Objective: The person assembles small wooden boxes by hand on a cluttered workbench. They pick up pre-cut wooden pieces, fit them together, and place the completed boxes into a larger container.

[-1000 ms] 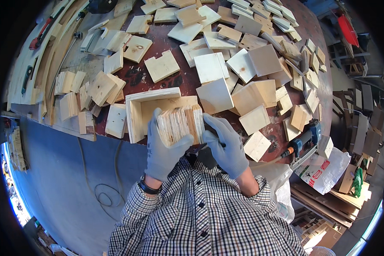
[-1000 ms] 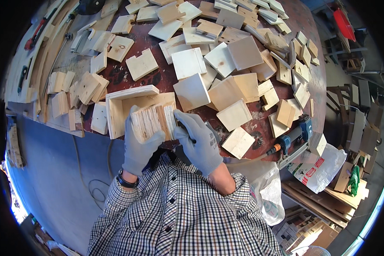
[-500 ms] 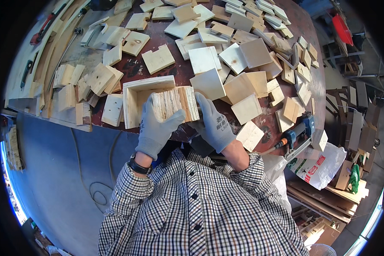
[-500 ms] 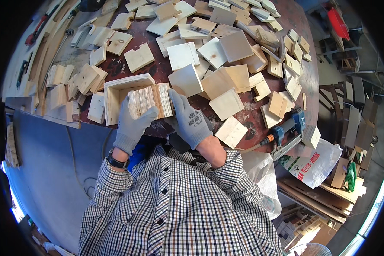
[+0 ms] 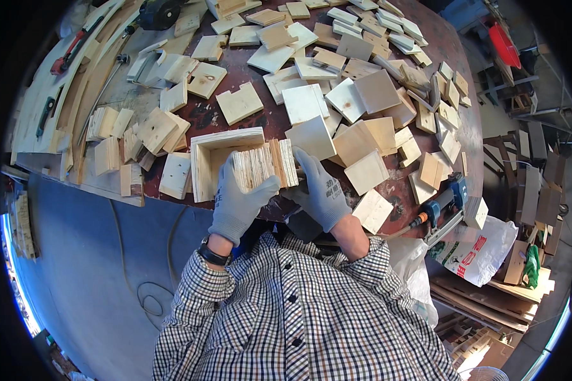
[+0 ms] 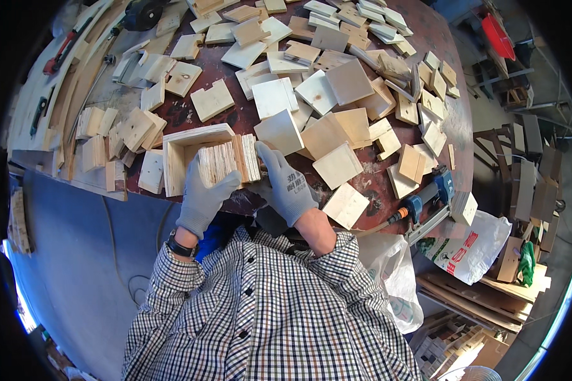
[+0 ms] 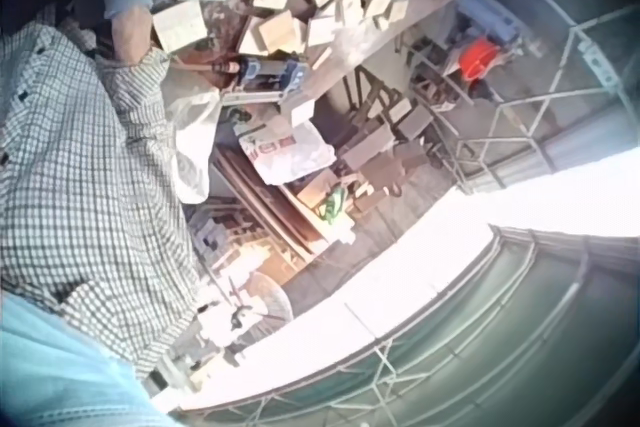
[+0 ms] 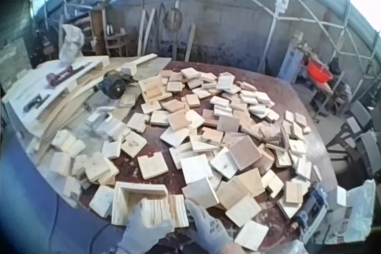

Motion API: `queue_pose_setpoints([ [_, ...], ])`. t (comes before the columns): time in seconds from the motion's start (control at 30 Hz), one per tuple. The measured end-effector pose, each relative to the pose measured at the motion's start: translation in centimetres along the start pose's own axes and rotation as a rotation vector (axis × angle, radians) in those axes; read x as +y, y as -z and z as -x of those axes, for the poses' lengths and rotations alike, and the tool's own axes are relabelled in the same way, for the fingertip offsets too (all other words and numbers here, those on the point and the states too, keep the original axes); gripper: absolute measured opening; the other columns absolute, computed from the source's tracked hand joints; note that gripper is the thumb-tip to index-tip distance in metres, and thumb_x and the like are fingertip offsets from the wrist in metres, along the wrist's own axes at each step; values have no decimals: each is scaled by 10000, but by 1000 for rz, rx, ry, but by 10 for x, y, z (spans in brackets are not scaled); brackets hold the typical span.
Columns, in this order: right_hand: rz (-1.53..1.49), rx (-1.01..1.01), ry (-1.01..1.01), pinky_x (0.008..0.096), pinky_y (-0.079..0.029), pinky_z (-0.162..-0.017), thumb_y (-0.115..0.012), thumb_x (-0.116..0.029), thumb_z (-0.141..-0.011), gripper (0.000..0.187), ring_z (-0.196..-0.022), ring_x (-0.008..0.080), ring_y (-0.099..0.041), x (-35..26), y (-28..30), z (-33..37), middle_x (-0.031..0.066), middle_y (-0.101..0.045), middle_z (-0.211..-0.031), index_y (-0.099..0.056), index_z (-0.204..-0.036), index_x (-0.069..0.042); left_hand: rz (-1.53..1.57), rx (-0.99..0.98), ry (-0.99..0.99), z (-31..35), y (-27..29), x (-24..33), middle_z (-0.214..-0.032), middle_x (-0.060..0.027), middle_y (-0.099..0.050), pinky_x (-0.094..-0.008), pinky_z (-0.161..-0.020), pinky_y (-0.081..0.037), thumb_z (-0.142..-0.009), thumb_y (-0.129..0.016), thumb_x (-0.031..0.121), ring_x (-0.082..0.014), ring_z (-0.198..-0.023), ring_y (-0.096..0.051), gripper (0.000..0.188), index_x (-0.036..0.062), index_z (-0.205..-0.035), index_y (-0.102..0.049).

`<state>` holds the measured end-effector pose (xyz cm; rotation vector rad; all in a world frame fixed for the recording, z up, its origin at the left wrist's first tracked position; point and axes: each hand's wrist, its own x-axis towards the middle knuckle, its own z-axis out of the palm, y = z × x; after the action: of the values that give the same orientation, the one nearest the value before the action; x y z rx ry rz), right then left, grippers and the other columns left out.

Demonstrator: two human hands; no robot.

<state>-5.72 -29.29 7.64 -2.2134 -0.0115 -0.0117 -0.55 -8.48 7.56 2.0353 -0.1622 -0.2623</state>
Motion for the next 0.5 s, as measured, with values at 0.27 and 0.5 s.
queue_pose_setpoints([
  [0.27,-123,-180,-73,420,-543,-1019,-882,-452,-785,1019,-1272,353,-619,-16,31,-10,237,-528,-1452,-360,-1551,-30,23,1,14,1,3,3,-1340,-226,-540,-427,-1065,-500,-797,-901,444,-336,-1242,-597,965,-76,-1451,-418],
  [0.5,-154,-162,-315,425,-490,-1086,-700,-582,-927,1016,-1331,378,-588,-20,21,-37,302,-544,-1461,-258,-1622,13,210,-82,71,-3,2,6,-1337,-204,-555,-411,-1008,-537,-799,-907,415,-300,-1167,-646,939,-62,-1452,-430],
])
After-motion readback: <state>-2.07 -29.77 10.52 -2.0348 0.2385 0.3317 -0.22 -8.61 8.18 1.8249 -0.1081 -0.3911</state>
